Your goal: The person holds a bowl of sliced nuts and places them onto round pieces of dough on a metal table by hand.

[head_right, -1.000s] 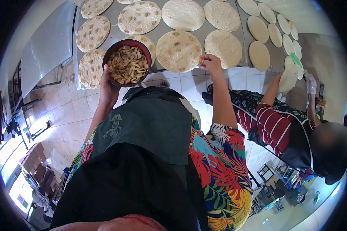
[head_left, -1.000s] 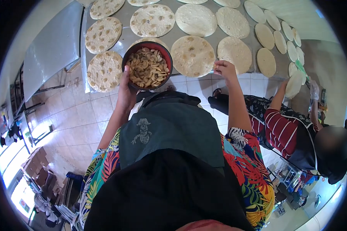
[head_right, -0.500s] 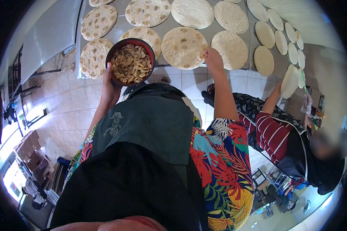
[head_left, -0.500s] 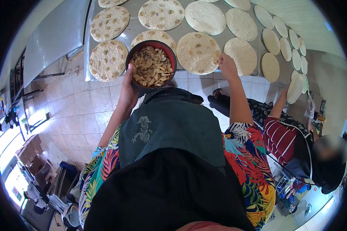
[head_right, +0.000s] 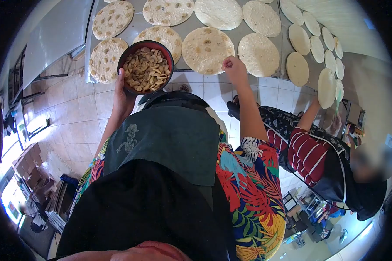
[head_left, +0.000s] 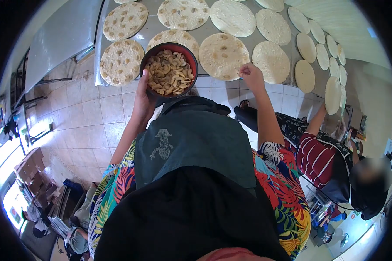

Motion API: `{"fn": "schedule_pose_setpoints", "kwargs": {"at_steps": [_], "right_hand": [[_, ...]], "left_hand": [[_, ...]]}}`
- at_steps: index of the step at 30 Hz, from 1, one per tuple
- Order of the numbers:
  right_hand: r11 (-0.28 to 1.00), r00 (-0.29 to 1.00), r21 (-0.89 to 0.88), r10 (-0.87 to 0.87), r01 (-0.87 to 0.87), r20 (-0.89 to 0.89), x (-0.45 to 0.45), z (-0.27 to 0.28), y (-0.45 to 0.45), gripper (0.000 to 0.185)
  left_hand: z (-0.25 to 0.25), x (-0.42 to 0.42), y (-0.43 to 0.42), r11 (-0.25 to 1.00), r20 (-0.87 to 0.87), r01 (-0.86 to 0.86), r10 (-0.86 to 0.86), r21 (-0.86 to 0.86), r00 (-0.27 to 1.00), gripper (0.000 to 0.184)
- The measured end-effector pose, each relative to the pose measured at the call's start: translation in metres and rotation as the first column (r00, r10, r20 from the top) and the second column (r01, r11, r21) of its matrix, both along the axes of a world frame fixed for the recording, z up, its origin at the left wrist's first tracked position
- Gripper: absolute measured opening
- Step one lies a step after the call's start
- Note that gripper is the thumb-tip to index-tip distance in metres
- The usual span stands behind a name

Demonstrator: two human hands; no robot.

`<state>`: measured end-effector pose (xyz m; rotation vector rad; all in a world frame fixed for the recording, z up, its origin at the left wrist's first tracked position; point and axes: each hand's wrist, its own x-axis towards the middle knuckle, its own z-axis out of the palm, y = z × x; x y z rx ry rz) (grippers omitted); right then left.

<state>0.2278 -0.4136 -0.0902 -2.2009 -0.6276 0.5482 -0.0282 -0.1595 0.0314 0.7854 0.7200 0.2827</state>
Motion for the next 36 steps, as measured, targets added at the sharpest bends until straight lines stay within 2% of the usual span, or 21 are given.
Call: {"fn": "schedule_pose_setpoints", "kwargs": {"at_steps": [1,3,6,10,12,13,15,19,21,24,27,31,33,36], "right_hand": [[1.0,1.0,0.001,0.003,-0.003,0.0,-0.004,0.004,0.005,0.014],[0.989,0.995,-0.141,0.064,-0.053,0.078,-0.009,0.008,0.012,0.018],[0.989,0.994,-0.103,0.108,-0.104,0.026,-0.009,0.002,0.017,0.018],[0.983,0.99,-0.135,0.13,-0.123,0.045,-0.005,-0.007,0.018,0.016],[0.973,0.931,-0.168,0.205,-0.159,0.302,-0.005,-0.013,0.018,0.015],[0.972,0.931,-0.168,0.208,-0.163,0.301,-0.005,-0.011,0.019,0.015],[0.968,0.913,-0.228,0.183,-0.102,0.365,-0.009,-0.003,0.021,0.01],[0.968,0.923,-0.248,0.137,-0.047,0.359,-0.015,-0.001,0.023,0.01],[0.967,0.956,-0.254,0.098,-0.026,0.275,-0.014,-0.009,0.018,0.011],[0.959,0.937,-0.27,0.168,-0.084,0.307,-0.021,-0.013,0.014,0.011],[0.942,0.914,-0.328,0.193,-0.071,0.356,-0.033,-0.001,0.016,0.013],[0.952,0.919,-0.306,0.147,-0.031,0.366,-0.028,-0.001,0.013,0.016],[0.963,0.851,-0.264,0.092,0.056,0.517,-0.025,-0.005,0.011,0.02],[0.937,0.84,-0.341,0.12,0.081,0.529,-0.022,-0.009,0.007,0.022]], "left_hand": [[0.0,0.0,0.0,1.0,0.0,-0.003,0.003,0.001,1.0,0.07],[-0.001,-0.001,-0.002,1.0,-0.011,-0.014,0.014,-0.015,1.0,0.069],[-0.008,-0.006,0.001,1.0,-0.007,-0.004,0.004,-0.025,1.0,0.069],[-0.007,-0.007,0.001,0.999,-0.016,-0.028,0.027,-0.035,0.999,0.068],[-0.01,-0.008,0.0,0.999,-0.019,-0.033,0.032,-0.023,0.999,0.068],[-0.01,-0.007,0.0,0.999,-0.02,-0.036,0.036,-0.023,0.999,0.068],[-0.008,-0.007,-0.001,0.999,-0.035,-0.047,0.047,-0.005,0.998,0.068],[-0.015,-0.014,0.005,1.0,-0.016,-0.025,0.025,-0.016,1.0,0.069],[-0.014,-0.014,0.004,0.999,-0.02,-0.037,0.037,-0.018,0.999,0.068],[-0.011,-0.012,0.002,0.999,-0.037,-0.037,0.037,-0.009,0.999,0.069],[-0.011,-0.01,0.002,0.999,-0.027,-0.031,0.032,0.026,0.999,0.07],[-0.009,-0.009,0.003,1.0,-0.028,-0.02,0.02,-0.015,0.999,0.07],[-0.009,-0.009,0.002,0.999,-0.014,-0.029,0.029,-0.024,0.999,0.069],[-0.01,-0.009,0.002,0.999,-0.011,-0.02,0.02,-0.024,1.0,0.069]]}}
